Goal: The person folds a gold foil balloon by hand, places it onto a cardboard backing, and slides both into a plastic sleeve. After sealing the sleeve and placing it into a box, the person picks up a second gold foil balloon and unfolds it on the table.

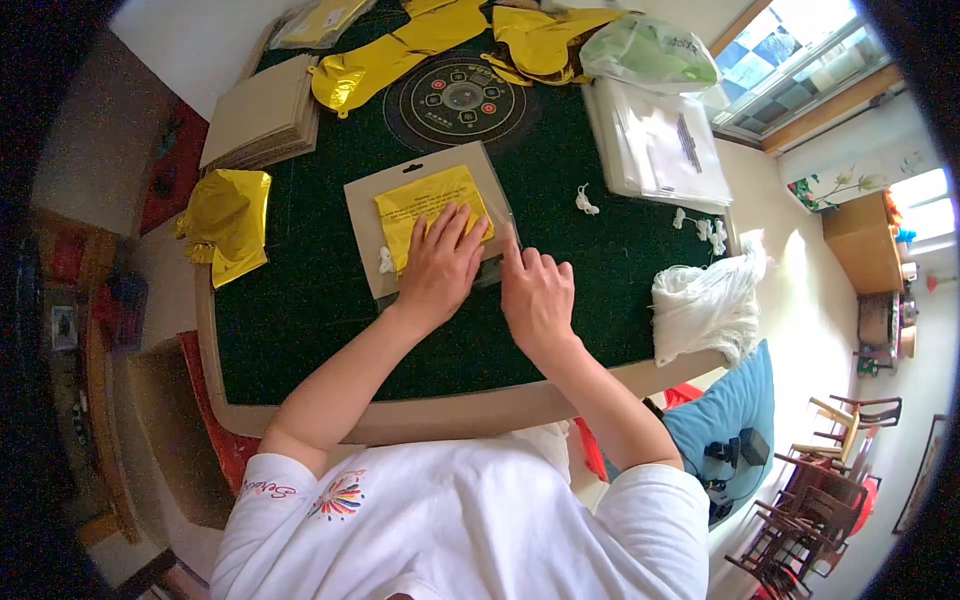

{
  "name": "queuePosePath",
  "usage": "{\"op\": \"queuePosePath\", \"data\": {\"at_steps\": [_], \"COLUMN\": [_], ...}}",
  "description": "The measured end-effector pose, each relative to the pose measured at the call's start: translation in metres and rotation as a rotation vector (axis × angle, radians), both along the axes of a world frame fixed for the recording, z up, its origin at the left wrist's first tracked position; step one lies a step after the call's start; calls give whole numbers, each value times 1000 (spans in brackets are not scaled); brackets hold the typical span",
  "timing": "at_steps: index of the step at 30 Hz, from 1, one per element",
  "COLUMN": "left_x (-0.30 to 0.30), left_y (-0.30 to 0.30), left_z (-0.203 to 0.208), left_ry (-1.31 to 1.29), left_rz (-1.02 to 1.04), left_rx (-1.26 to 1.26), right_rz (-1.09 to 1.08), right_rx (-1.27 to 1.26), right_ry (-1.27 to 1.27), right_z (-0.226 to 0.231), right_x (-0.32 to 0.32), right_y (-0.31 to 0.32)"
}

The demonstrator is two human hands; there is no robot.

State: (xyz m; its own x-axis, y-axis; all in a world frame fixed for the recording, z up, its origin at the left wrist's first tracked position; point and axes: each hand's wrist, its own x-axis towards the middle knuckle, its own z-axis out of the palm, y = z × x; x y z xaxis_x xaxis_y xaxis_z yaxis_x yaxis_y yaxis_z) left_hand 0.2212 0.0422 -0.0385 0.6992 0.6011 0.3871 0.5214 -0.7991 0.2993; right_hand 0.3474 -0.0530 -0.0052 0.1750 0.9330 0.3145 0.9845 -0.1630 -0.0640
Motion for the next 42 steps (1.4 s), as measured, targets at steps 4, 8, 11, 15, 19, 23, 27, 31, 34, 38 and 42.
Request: {"op": "queuePosePath", "data": {"at_steps": [4,8,11,15,19,23,27,31,34,38,42], "left_x": [-7,-25,-33,-45,-52,-56,-57,-56,-54,-49,-47], "left_y": [-8,-12,-12,-16,-22,-24,-26,-27,-27,-23,-22], "left_z": [-2,6,7,4,11,22,32,33,32,27,28], "left_ry": [23,78,73,27,30,59,21,22,41,32,34], "left_rz": [9,14,25,37,26,3,-7,-11,-20,-15,-8], "left_rx": [33,22,35,44,51,13,-30,-11,-5,14,13], "right_rz": [-131,-100,-82,-85,-31,-20,-27,-72,-60,-32,-3], "right_rx": [-63,-31,-79,-86,163,170,-48,-298,-288,-255,-223], "right_ry": [115,497,497,505,577,702,811,773,843,863,826], "right_z": [-1,-4,7,15,23,30,44,55,49,46,48], "right_x": [-23,-32,-42,-53,-44,-15,-4,-4,-5,-1,3], "right_y": [-4,-3,-1,-8,-21,-10,-2,-6,-15,-13,-12]}}
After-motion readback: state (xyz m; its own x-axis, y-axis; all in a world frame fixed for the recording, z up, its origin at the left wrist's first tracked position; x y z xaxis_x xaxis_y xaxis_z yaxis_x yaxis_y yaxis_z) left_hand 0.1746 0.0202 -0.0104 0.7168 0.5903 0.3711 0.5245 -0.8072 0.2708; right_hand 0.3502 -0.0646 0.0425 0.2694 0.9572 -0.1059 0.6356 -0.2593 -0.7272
